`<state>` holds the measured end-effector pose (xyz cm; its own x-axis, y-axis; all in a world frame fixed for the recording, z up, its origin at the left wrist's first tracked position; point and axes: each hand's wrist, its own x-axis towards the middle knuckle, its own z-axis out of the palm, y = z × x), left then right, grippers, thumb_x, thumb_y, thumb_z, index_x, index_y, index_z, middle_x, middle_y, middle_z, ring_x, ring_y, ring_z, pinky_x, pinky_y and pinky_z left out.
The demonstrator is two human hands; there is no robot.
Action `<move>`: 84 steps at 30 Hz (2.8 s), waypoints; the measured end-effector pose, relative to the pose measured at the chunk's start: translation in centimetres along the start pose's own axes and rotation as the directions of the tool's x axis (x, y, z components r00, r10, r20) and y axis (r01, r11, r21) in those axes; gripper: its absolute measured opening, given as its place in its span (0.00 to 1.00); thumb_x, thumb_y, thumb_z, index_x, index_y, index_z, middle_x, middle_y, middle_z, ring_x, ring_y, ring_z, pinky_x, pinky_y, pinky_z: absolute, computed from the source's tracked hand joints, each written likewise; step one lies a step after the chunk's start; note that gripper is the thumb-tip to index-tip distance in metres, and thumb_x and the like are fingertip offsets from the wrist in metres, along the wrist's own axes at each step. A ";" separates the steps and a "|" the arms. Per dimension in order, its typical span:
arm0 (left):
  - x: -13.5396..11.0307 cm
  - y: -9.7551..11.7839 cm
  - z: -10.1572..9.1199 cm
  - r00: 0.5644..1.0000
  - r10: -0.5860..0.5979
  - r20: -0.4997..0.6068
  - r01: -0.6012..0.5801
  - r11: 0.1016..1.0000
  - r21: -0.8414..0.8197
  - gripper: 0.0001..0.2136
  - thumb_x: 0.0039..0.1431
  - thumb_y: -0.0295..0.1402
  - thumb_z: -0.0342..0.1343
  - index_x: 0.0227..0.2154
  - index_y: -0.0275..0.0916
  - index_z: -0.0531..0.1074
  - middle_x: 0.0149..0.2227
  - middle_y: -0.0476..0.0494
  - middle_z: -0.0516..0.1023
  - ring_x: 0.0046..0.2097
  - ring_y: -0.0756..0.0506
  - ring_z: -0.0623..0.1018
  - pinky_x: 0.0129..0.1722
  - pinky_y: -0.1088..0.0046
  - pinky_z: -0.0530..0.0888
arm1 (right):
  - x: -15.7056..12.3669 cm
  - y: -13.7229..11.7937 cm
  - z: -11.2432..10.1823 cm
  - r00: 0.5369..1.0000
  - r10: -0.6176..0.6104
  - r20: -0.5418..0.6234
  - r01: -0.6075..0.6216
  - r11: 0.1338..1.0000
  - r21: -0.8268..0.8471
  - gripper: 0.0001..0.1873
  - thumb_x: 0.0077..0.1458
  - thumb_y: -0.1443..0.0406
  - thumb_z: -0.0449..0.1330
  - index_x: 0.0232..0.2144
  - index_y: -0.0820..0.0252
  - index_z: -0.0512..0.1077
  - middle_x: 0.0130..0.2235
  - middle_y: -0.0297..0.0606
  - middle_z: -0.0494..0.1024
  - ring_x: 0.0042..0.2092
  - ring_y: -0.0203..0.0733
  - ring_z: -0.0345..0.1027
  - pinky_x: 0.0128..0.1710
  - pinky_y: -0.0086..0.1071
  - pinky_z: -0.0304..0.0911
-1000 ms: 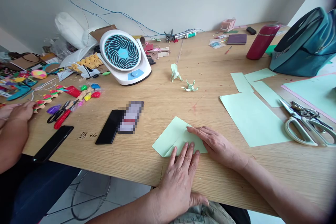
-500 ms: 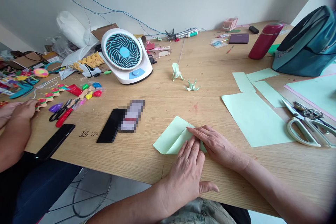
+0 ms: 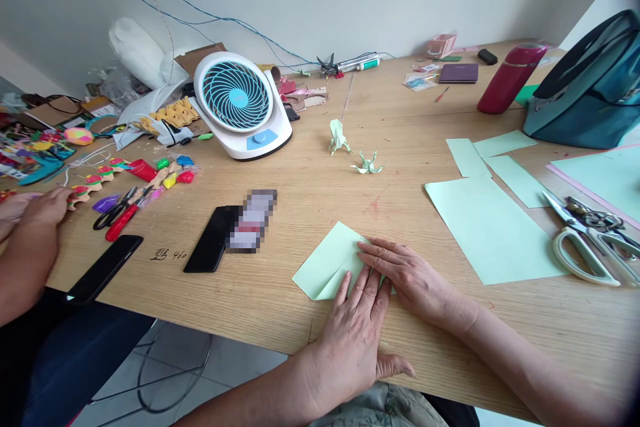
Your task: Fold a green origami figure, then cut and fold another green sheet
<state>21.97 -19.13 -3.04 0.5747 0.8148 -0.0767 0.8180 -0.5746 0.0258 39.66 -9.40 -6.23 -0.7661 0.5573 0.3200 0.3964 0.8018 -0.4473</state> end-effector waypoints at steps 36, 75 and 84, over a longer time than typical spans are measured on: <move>-3.5 -3.1 0.7 1.000 -0.004 -0.001 0.004 0.996 -0.090 0.43 0.62 0.59 0.39 0.70 0.32 0.38 0.72 0.32 0.39 0.72 0.36 0.43 0.68 0.58 0.52 | -0.2 0.4 -0.1 0.996 0.081 0.024 -0.077 0.987 -0.144 0.31 0.65 0.72 0.45 0.68 0.54 0.52 0.67 0.42 0.59 0.67 0.48 0.53 0.65 0.59 0.49; -3.1 -7.0 2.9 0.941 0.292 -0.174 -0.259 0.948 0.187 0.41 0.61 0.60 0.42 0.68 0.38 0.51 0.68 0.34 0.58 0.70 0.35 0.52 0.65 0.62 0.52 | -9.2 -7.6 0.6 0.895 0.346 -0.283 -0.445 0.735 -0.512 0.40 0.62 0.52 0.52 0.68 0.71 0.51 0.66 0.50 0.61 0.67 0.52 0.53 0.69 0.44 0.37; -0.8 -9.9 3.6 0.859 0.459 -0.227 -0.431 0.888 0.162 0.28 0.66 0.41 0.49 0.67 0.43 0.56 0.64 0.41 0.66 0.68 0.38 0.55 0.66 0.64 0.51 | -9.5 -8.7 0.4 0.807 0.518 -0.284 -0.590 0.723 -0.360 0.37 0.63 0.56 0.50 0.69 0.67 0.49 0.66 0.46 0.62 0.66 0.52 0.55 0.64 0.44 0.54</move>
<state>13.36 -14.38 -6.87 0.8743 0.4538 0.1722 0.4744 -0.8740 -0.1053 43.31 -21.75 -5.71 -0.2695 0.9263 0.2635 0.9207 0.3281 -0.2115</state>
